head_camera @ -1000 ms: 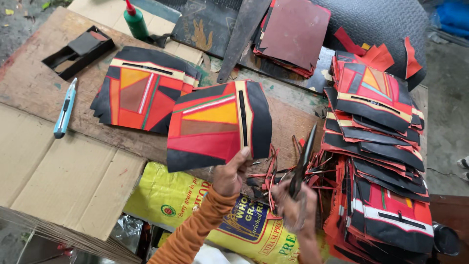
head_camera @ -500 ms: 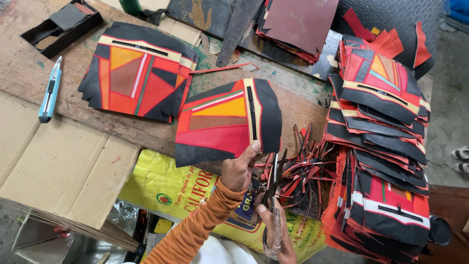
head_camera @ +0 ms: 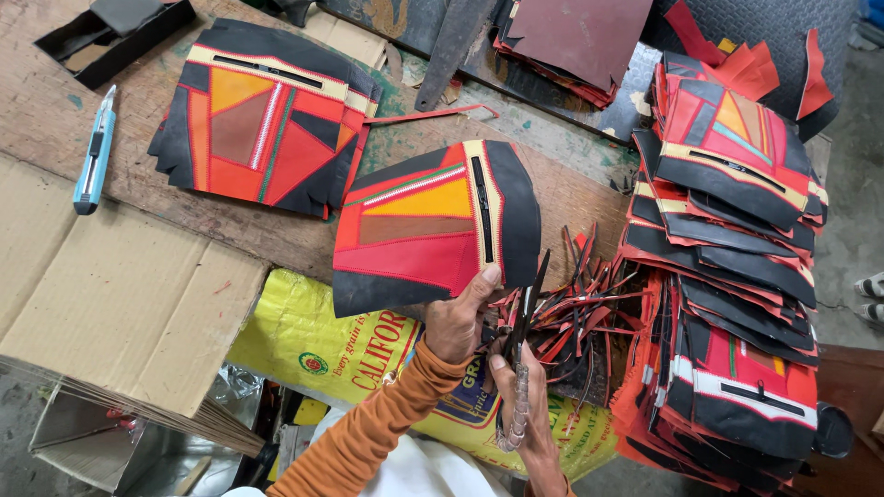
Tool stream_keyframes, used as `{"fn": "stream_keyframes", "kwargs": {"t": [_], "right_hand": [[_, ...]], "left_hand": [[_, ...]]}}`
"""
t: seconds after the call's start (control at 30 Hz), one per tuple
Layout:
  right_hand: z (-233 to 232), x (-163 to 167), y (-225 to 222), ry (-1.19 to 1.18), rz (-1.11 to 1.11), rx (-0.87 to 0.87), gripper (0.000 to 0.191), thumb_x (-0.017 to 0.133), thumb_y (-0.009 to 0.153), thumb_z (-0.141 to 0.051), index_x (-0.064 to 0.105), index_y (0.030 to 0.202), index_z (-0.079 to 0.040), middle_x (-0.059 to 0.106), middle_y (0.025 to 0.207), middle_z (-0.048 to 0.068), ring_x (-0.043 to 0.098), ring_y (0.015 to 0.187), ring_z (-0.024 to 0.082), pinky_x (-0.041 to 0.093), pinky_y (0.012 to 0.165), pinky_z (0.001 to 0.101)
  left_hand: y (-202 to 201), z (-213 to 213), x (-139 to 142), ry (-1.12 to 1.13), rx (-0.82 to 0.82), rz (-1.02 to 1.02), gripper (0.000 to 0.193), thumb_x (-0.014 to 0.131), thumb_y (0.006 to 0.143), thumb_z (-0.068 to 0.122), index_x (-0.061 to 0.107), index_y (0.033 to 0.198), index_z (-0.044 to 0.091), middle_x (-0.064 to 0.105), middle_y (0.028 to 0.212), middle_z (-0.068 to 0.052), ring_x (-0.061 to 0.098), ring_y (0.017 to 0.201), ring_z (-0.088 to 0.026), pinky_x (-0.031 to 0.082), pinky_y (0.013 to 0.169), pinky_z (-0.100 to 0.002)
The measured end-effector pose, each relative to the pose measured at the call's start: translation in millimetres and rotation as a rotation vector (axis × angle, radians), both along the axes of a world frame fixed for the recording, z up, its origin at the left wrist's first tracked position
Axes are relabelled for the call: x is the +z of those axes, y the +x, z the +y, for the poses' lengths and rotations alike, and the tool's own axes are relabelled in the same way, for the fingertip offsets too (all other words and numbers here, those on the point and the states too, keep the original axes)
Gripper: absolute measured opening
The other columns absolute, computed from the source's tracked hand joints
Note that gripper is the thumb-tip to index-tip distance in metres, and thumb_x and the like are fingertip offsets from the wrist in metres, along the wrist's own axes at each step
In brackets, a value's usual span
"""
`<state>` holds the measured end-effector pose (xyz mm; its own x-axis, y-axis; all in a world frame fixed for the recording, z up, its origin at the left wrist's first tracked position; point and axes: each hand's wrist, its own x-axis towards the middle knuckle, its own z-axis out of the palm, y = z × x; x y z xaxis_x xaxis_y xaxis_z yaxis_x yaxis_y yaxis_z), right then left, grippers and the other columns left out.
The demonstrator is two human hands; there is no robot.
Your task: The person uses shears to trim excess material from the edges of a colorful leather pouch with a zipper. They rotate the pouch to access different sides and continue trimming along the perimeter, then place the finished piece on a stack of similar pouches.
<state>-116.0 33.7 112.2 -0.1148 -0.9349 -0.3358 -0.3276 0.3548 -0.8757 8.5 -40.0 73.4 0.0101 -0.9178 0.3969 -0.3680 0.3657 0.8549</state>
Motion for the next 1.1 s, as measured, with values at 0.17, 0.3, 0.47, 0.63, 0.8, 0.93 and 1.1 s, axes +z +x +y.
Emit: {"fn": "stream_keyframes", "kwargs": {"t": [0.17,0.3,0.47,0.63,0.8,0.93,1.1], "right_hand": [[1.5,-4.6,-1.4,-0.048,-0.038,0.005,0.018,0.053,0.093,-0.017,0.061,0.097,-0.001,0.055,0.064,0.005,0.055,0.055,0.014,0.046,0.054,0.0314],[1.6,-6.2,-1.8,-0.060,-0.054,0.001,0.018,0.054,0.094,-0.017,0.061,0.095,-0.001,0.056,0.062,0.005,0.056,0.053,0.014,0.047,0.052,0.0308],[1.7,-7.3,-1.7,-0.042,-0.055,-0.022,0.018,0.054,0.094,-0.018,0.061,0.092,-0.001,0.057,0.061,0.005,0.057,0.053,0.014,0.047,0.052,0.0300],[2.7,-6.9,-3.2,-0.057,-0.058,-0.025,0.020,0.054,0.094,-0.020,0.061,0.092,-0.001,0.057,0.063,0.004,0.057,0.051,0.014,0.046,0.050,0.0304],[1.8,-4.6,-3.7,-0.079,-0.058,-0.019,0.023,0.053,0.093,-0.023,0.061,0.092,-0.001,0.058,0.059,0.005,0.056,0.050,0.014,0.045,0.051,0.0303],[1.2,-0.3,-3.5,-0.108,-0.050,-0.014,0.025,0.054,0.094,-0.023,0.061,0.088,-0.001,0.058,0.060,0.005,0.056,0.052,0.013,0.045,0.051,0.0302],[0.9,3.5,-2.7,-0.129,-0.014,-0.025,0.023,0.054,0.092,-0.019,0.063,0.082,-0.001,0.057,0.058,0.004,0.055,0.050,0.013,0.044,0.048,0.0300]], "left_hand": [[-0.7,-1.3,16.3,0.209,-0.010,0.381,0.021,0.062,0.106,0.015,0.074,0.111,0.000,0.078,0.088,-0.009,0.074,0.075,-0.017,0.059,0.068,-0.030],[-0.3,-3.6,31.5,0.209,-0.001,0.444,0.028,0.061,0.105,0.021,0.074,0.104,-0.004,0.076,0.086,-0.008,0.073,0.074,-0.015,0.057,0.069,-0.029],[-3.3,-5.0,35.0,0.185,0.019,0.515,0.027,0.065,0.104,0.020,0.074,0.101,-0.004,0.075,0.085,-0.009,0.072,0.074,-0.016,0.057,0.070,-0.030],[-3.7,-2.3,27.1,0.265,0.011,0.372,0.026,0.062,0.103,0.020,0.076,0.106,-0.002,0.076,0.081,-0.007,0.071,0.070,-0.013,0.057,0.064,-0.028],[-8.2,-2.3,24.7,0.391,-0.037,0.733,0.025,0.066,0.103,0.018,0.076,0.104,-0.004,0.076,0.084,-0.006,0.070,0.073,-0.010,0.057,0.066,-0.027],[-11.1,-1.5,23.0,0.414,-0.063,0.919,0.021,0.068,0.104,0.016,0.072,0.102,-0.004,0.072,0.083,-0.004,0.068,0.071,-0.011,0.056,0.065,-0.029],[0.0,-0.5,14.6,0.138,-0.033,-0.283,0.036,0.068,0.097,0.010,0.077,0.131,0.010,0.073,0.080,-0.013,0.068,0.062,-0.023,0.055,0.059,-0.038]]}}
